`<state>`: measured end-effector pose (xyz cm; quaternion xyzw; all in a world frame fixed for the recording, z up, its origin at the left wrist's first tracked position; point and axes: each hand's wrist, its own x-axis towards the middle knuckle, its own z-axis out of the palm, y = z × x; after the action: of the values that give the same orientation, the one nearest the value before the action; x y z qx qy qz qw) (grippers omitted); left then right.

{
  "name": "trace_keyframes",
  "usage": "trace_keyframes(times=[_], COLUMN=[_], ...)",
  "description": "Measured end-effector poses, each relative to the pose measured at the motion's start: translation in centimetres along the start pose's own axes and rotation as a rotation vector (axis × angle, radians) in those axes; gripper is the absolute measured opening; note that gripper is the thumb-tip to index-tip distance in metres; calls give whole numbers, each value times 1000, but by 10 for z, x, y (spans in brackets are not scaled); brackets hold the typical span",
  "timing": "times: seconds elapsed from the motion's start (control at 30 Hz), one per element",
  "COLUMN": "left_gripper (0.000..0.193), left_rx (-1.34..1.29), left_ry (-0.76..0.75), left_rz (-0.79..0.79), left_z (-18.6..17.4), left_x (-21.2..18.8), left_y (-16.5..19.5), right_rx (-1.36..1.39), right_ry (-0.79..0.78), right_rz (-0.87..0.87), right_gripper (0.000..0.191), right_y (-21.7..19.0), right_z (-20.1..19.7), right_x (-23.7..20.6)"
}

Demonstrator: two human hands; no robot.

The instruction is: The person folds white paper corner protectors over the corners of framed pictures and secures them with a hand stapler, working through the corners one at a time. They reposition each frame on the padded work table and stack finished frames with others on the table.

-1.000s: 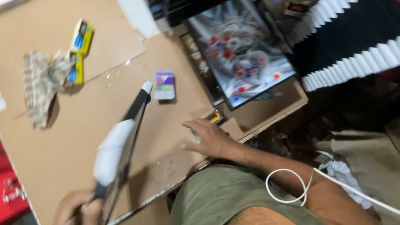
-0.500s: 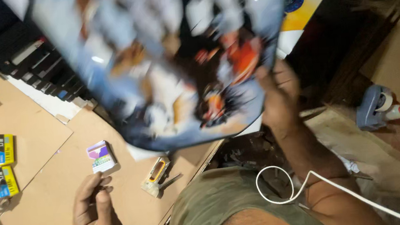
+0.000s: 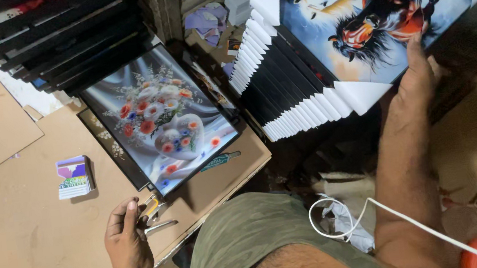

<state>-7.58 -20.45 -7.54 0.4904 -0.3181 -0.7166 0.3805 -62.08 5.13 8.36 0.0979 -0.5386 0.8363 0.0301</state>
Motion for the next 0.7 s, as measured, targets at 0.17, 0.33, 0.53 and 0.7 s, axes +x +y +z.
trace_keyframes(times=[0.17, 0.33, 0.53, 0.7], left_gripper=[20, 21, 17, 15], left_rx=[-15, -8, 35, 189], left_ry=[105, 135, 47, -80], left_rz=[4, 29, 105, 274], left_z=[0, 10, 54, 127], left_x=[0, 2, 5, -6], left_y=[-8, -12, -7, 12], right_rx=[-126, -89, -62, -642], right_ry=[264, 5, -176, 66], right_rz=[178, 114, 115, -30], right_gripper=[45, 48, 55, 66], right_y=[5, 3, -16, -40], right_z=[4, 1, -18, -73], right_x=[10, 5, 3, 17])
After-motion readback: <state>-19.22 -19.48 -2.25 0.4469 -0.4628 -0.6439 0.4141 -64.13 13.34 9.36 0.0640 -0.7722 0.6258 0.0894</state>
